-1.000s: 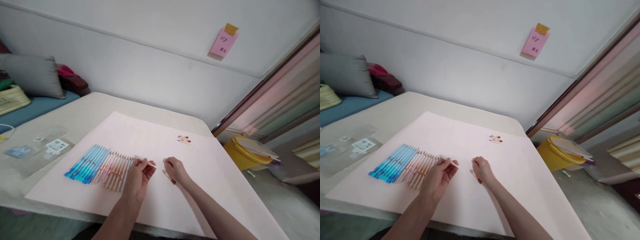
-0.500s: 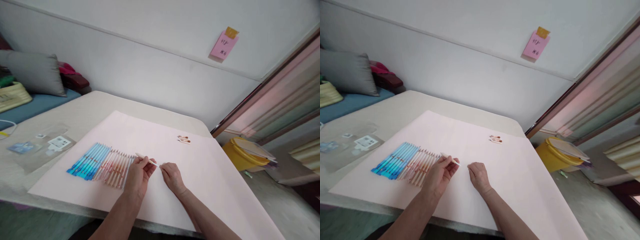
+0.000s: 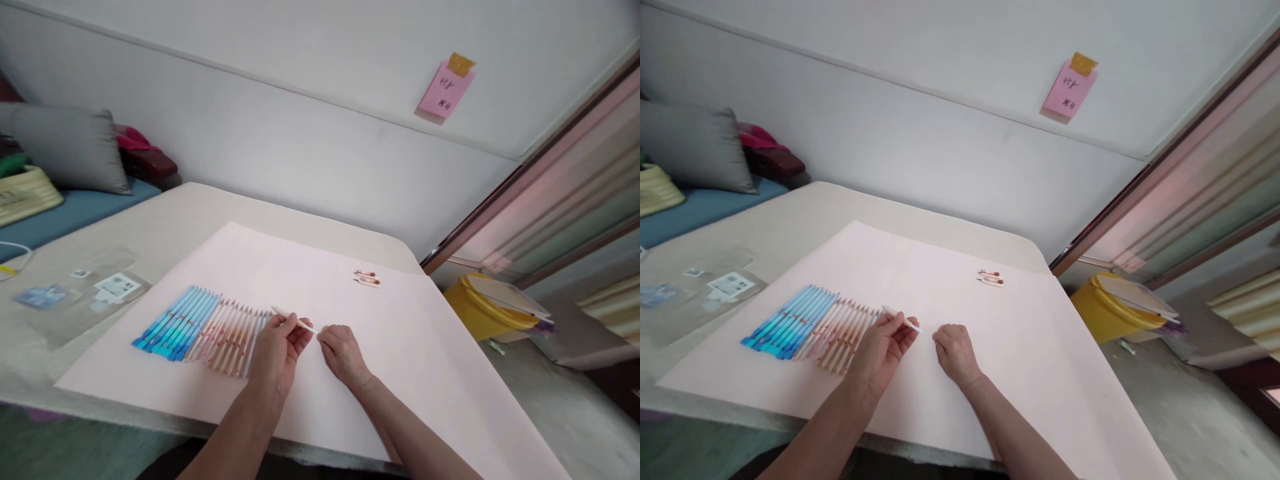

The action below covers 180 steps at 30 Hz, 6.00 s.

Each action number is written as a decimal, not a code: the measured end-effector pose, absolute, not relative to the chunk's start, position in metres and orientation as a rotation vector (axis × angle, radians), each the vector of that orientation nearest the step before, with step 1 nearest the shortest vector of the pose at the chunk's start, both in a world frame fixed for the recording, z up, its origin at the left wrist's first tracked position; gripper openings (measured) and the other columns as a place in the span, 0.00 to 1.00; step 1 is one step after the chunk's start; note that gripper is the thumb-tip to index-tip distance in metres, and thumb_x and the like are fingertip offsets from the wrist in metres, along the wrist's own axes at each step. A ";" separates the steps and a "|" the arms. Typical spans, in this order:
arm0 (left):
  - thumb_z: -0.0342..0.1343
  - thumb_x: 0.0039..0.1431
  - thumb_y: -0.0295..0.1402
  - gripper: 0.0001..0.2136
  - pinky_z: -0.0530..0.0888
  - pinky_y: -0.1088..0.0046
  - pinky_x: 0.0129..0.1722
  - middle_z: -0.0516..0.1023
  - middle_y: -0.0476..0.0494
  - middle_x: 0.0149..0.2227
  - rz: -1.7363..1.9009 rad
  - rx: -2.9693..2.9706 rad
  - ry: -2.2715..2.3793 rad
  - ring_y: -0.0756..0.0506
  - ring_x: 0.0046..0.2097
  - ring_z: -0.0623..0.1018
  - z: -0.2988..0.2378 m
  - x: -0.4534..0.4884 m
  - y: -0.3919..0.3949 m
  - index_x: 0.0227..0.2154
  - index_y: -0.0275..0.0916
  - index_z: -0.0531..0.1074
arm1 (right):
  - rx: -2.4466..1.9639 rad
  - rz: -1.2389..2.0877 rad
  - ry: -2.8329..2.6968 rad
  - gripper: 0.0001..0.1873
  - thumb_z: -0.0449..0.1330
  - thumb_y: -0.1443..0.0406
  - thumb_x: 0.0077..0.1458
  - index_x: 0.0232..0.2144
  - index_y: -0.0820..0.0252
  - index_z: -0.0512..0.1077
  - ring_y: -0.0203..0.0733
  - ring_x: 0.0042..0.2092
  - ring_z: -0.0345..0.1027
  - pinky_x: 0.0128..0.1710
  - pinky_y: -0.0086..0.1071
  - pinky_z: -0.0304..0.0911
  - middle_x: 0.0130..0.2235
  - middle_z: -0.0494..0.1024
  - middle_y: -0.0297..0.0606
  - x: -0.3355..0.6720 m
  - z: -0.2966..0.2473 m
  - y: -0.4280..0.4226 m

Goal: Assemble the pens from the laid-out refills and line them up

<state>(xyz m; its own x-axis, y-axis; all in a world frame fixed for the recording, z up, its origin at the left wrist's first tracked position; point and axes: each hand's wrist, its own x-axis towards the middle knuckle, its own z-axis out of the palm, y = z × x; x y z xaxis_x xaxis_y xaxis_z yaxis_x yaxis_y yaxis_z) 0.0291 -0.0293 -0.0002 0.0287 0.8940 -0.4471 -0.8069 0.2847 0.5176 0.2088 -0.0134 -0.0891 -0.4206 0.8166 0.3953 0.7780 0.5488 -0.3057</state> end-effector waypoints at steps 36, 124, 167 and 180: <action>0.55 0.53 0.23 0.06 0.75 0.74 0.30 0.75 0.39 0.27 1.318 0.123 0.791 0.49 0.30 0.77 0.004 0.029 -0.030 0.24 0.34 0.65 | -1.500 0.091 -2.159 0.16 0.55 0.67 0.50 0.43 0.59 0.66 0.43 0.38 0.66 0.39 0.35 0.59 0.37 0.74 0.38 0.214 -0.070 -0.026; 0.54 0.53 0.23 0.06 0.75 0.74 0.31 0.76 0.38 0.28 1.322 0.141 0.795 0.49 0.30 0.77 0.002 0.028 -0.028 0.23 0.34 0.64 | -1.608 0.245 -2.310 0.09 0.49 0.74 0.46 0.26 0.59 0.65 0.35 0.31 0.60 0.30 0.25 0.52 0.29 0.68 0.33 0.207 -0.062 -0.008; 0.55 0.53 0.23 0.06 0.75 0.74 0.30 0.75 0.39 0.27 1.324 0.152 0.782 0.50 0.29 0.76 0.005 0.028 -0.031 0.24 0.34 0.65 | -2.306 0.175 -2.219 0.16 0.44 0.60 0.61 0.50 0.50 0.59 0.41 0.29 0.68 0.25 0.31 0.51 0.39 0.69 0.40 0.224 -0.057 -0.048; 0.55 0.53 0.23 0.06 0.76 0.74 0.30 0.75 0.39 0.27 1.319 0.156 0.778 0.49 0.29 0.77 0.004 0.028 -0.030 0.23 0.34 0.65 | -2.216 0.184 -2.334 0.16 0.39 0.59 0.63 0.47 0.50 0.62 0.40 0.29 0.67 0.25 0.30 0.49 0.35 0.70 0.40 0.224 -0.055 -0.038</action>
